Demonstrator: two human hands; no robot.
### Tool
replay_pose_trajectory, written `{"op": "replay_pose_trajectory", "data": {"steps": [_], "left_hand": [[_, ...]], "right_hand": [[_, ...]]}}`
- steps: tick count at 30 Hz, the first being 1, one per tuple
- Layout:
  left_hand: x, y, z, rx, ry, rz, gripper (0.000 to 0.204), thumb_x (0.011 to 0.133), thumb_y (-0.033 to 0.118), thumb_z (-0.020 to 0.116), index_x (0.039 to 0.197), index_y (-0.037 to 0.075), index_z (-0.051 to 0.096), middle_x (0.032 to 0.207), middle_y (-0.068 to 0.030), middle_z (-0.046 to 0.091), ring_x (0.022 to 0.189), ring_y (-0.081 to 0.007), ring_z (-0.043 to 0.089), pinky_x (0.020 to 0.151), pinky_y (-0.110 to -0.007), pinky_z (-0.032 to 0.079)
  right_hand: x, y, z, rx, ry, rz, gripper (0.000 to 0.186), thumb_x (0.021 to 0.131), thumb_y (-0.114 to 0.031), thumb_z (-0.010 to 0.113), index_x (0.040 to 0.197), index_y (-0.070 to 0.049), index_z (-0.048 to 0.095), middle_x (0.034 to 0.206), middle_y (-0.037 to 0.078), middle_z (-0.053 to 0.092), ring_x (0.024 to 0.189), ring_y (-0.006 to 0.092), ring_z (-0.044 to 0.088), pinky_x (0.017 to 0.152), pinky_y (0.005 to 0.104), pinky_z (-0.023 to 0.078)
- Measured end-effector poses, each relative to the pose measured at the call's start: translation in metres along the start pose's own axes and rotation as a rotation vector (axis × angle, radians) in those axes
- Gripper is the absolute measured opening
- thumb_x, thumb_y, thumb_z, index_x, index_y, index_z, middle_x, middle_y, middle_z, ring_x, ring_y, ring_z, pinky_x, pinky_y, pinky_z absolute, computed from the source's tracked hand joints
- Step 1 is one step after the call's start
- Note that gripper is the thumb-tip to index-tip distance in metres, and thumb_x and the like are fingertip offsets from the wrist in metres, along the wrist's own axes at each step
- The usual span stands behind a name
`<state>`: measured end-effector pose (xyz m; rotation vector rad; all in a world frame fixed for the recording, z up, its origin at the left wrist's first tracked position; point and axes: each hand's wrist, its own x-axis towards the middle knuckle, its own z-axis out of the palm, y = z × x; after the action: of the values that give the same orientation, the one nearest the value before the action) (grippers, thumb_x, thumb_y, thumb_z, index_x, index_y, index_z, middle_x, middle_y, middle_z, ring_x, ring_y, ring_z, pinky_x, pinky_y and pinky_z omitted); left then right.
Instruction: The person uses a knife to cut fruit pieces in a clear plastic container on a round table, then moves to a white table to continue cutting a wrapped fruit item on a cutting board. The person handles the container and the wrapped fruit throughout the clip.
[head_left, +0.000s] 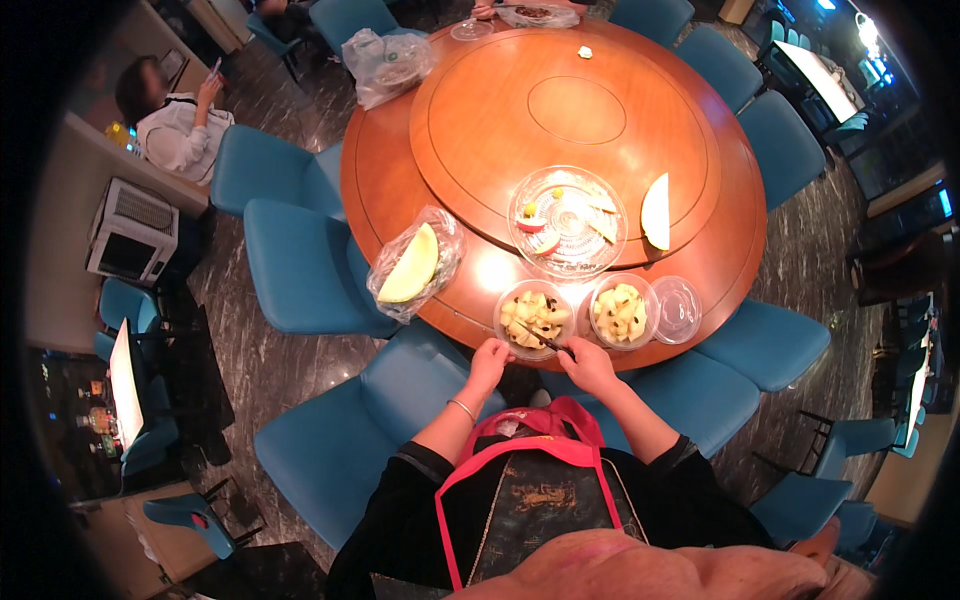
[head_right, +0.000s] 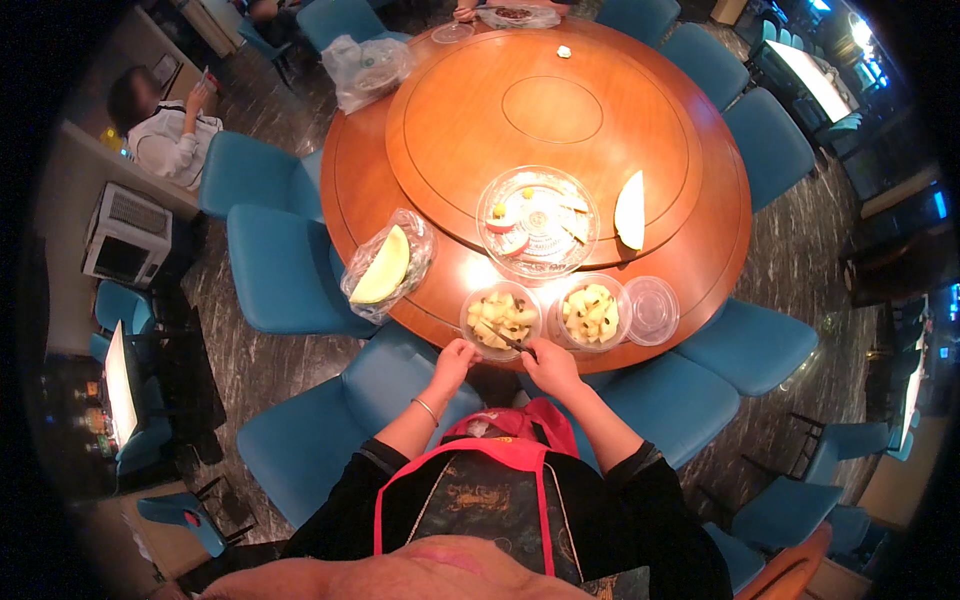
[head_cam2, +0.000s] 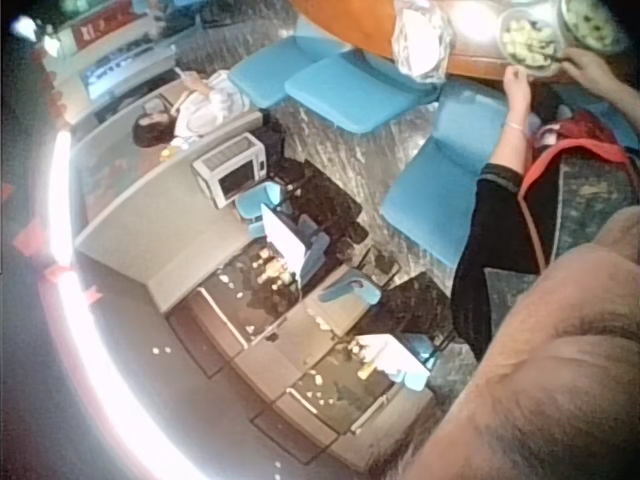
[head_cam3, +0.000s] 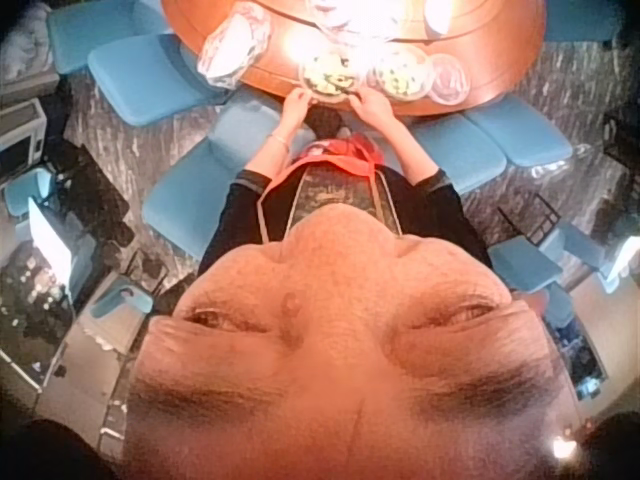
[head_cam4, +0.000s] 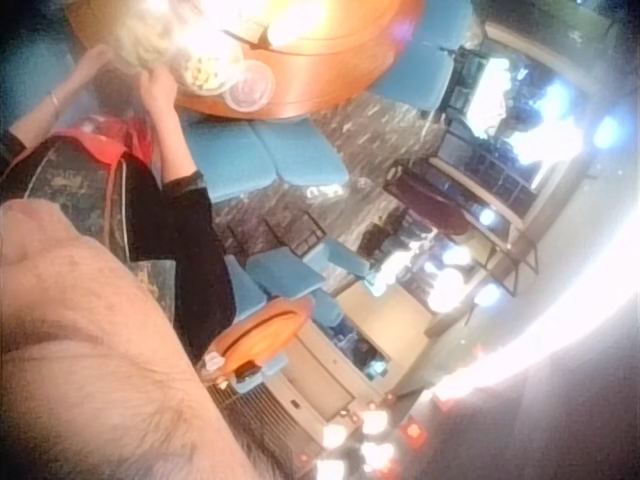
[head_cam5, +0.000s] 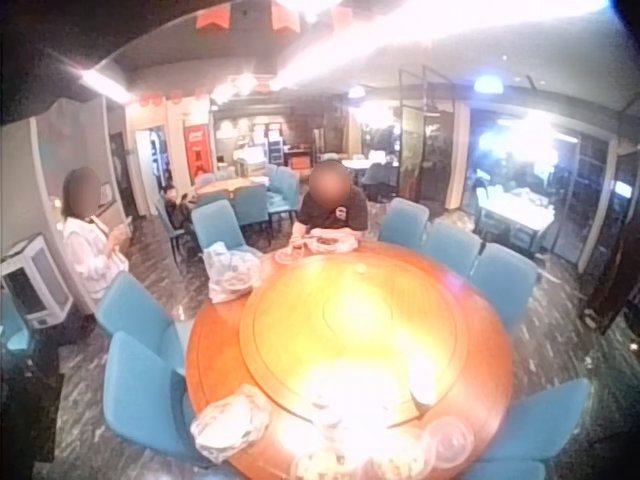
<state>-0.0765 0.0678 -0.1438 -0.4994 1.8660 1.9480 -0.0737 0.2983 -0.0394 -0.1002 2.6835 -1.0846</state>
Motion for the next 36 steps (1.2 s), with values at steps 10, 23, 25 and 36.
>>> {"op": "replay_pose_trajectory", "data": {"steps": [10, 23, 25, 36], "left_hand": [[0.004, -0.005, -0.004, 0.108, -0.038, 0.099, 0.021, 0.1, 0.02, 0.052, 0.088, 0.005, 0.06, 0.08, -0.0033, 0.065, 0.072, -0.0115, 0.059, 0.068, -0.028, 0.049], [0.002, 0.008, -0.001, 0.018, -0.027, -0.052, 0.017, 0.101, 0.017, 0.054, 0.095, 0.002, 0.061, 0.09, -0.0055, 0.068, 0.084, -0.0135, 0.064, 0.08, -0.029, 0.051], [0.001, 0.009, -0.001, 0.03, -0.03, -0.045, 0.018, 0.101, 0.017, 0.054, 0.095, 0.002, 0.061, 0.09, -0.0057, 0.068, 0.084, -0.0137, 0.064, 0.08, -0.029, 0.051], [0.003, 0.007, 0.0, 0.033, 0.012, -0.028, 0.019, 0.099, 0.017, 0.058, 0.093, 0.0, 0.063, 0.085, -0.0055, 0.069, 0.079, -0.0121, 0.065, 0.076, -0.028, 0.052]], "right_hand": [[0.021, -0.004, 0.015, -0.155, 0.088, -0.182, 0.017, 0.087, -0.02, 0.063, 0.097, -0.006, 0.066, 0.09, 0.017, 0.066, 0.083, 0.0389, 0.064, 0.071, 0.0469, 0.053], [0.018, -0.01, -0.026, -0.185, 0.057, -0.142, 0.02, 0.088, -0.019, 0.065, 0.103, -0.007, 0.071, 0.086, 0.012, 0.066, 0.081, 0.0313, 0.066, 0.07, 0.042, 0.052], [0.025, -0.011, -0.029, -0.226, 0.089, -0.109, 0.021, 0.088, -0.019, 0.065, 0.103, -0.007, 0.071, 0.085, 0.012, 0.066, 0.08, 0.0311, 0.066, 0.069, 0.042, 0.052], [0.049, -0.014, -0.011, -0.451, -0.005, -0.205, 0.015, 0.086, -0.017, 0.061, 0.095, -0.007, 0.067, 0.081, 0.015, 0.063, 0.076, 0.0361, 0.065, 0.069, 0.0469, 0.051]]}}
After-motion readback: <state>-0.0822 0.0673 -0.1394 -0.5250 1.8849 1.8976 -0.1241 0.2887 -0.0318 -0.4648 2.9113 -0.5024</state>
